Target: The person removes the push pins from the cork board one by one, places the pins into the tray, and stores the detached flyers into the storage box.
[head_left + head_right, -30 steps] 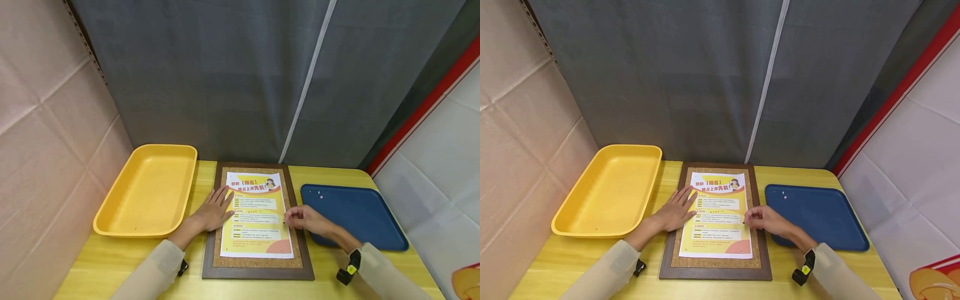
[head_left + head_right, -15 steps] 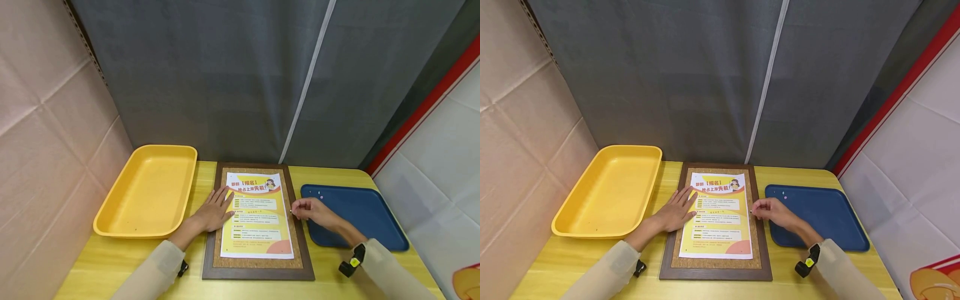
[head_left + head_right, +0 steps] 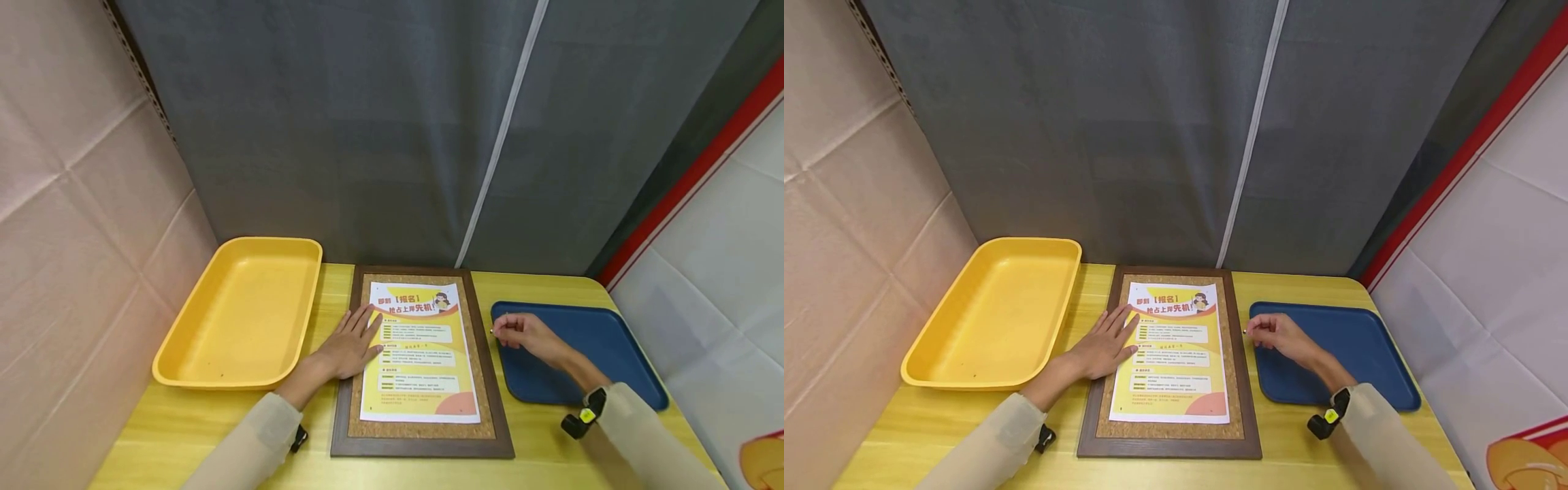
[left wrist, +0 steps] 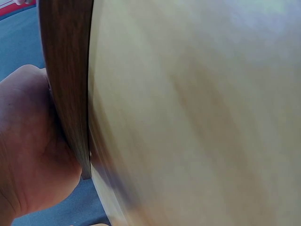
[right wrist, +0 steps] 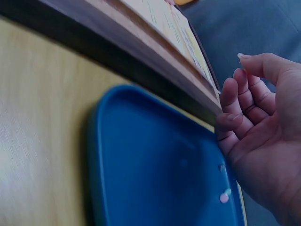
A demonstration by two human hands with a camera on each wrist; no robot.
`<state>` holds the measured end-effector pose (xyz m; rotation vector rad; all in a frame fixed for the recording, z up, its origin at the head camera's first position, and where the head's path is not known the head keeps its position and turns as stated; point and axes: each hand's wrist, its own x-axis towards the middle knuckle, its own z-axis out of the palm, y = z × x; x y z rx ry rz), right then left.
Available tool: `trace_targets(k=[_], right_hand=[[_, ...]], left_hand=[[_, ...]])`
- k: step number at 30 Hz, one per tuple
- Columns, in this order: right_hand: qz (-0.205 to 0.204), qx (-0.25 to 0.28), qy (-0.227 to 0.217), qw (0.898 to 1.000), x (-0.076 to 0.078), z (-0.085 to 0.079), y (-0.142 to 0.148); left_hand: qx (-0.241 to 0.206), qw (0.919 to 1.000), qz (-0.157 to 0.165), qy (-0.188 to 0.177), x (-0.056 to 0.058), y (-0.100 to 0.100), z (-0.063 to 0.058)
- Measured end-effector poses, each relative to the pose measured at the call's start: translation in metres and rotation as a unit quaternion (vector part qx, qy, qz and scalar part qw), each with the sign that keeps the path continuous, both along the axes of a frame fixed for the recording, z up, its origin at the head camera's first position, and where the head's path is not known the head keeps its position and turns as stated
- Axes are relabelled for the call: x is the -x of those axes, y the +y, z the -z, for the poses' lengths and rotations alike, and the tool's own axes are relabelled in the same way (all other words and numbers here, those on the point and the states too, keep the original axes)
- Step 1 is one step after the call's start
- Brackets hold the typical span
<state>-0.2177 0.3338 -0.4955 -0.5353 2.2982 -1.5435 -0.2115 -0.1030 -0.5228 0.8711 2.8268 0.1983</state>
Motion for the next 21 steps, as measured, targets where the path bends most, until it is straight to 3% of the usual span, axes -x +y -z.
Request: trace_targets(k=[13, 21], right_hand=[[0.073, -0.067, 0.008, 0.995, 0.012, 0.006, 0.029], [0.089, -0.112, 0.040, 0.989, 0.019, 0.010, 0.042]], left_hand=[[0.012, 0.9999, -0.003, 0.005, -0.001, 0.001, -0.002], [0.017, 0.9998, 0.000, 0.006, -0.001, 0.000, -0.003]])
